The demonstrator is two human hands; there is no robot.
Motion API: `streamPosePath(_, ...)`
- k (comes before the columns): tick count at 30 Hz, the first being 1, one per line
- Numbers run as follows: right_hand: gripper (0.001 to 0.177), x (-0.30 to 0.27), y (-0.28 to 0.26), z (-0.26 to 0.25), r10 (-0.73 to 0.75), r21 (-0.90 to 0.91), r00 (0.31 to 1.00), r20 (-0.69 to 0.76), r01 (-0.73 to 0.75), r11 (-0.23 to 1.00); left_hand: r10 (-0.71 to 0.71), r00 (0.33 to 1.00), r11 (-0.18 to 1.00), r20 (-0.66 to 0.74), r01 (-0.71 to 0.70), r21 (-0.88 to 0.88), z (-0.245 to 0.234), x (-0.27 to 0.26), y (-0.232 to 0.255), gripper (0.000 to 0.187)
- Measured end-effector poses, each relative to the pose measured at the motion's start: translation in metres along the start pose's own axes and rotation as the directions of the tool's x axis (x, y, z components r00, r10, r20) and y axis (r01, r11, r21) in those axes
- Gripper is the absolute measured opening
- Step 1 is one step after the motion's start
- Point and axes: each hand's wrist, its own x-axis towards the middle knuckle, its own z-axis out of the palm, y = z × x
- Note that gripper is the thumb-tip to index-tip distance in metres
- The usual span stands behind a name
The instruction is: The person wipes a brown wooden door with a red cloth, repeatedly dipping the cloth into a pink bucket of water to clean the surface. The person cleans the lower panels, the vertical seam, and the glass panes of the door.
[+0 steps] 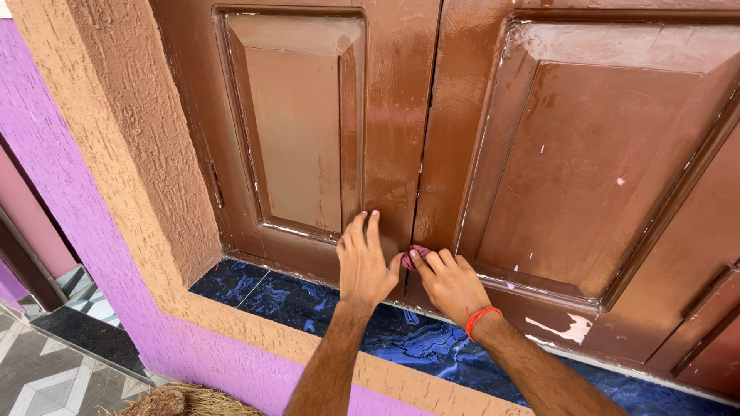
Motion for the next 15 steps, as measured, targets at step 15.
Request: streamPosePath(15,0.044,0.01,0.008,-0.008,0.105,0.091,0.983,-0.15,-0.092,0.992,-0.291,0.953,0.95,0.089,0.298,-0.091,0.029,-0.03,-0.003,0.105)
